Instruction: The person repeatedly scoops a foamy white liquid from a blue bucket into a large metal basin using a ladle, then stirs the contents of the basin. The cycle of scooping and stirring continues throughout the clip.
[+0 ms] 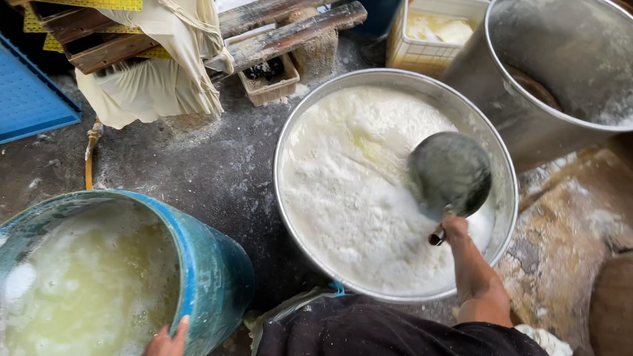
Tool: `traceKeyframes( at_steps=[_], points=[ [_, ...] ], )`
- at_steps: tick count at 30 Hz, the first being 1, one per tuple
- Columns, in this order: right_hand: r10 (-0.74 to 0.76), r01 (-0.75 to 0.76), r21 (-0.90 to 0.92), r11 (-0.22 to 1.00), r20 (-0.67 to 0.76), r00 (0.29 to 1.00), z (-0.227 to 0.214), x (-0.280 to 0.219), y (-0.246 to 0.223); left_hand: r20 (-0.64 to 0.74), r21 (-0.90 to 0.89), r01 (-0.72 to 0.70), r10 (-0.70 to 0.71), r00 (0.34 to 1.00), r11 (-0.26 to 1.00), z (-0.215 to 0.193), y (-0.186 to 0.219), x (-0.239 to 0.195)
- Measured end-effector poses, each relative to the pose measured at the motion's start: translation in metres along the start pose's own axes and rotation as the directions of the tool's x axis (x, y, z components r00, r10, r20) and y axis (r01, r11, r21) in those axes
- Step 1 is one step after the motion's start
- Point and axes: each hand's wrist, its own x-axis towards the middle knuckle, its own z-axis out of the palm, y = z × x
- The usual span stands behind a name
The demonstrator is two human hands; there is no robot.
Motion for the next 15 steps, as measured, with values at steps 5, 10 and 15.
traceKeyframes(
  at_steps=[5,10,15],
  points=[
    [-0.207,0.073,-0.287,0.955,-0.470,0.858,-0.016,-0.094,-0.055,-0.004,0.000,0.029,-0.029,1.000,1.000,0.014,-0.010,-0.005],
    [-0.562,0.547,0.281,0.789,-0.032,0.826,0.051,-0.182,-0.066,-0.204,-0.244,-0.227,0.179,0.963,0.943,0.021,-0.012,-0.005],
    [-0.406,0.358,0.193,0.914,0.417,0.813,0.194,-0.275,-0.046,-0.326,-0.314,-0.374,0.271,0.906,0.873,0.009,-0.041,-0.023]
  ],
)
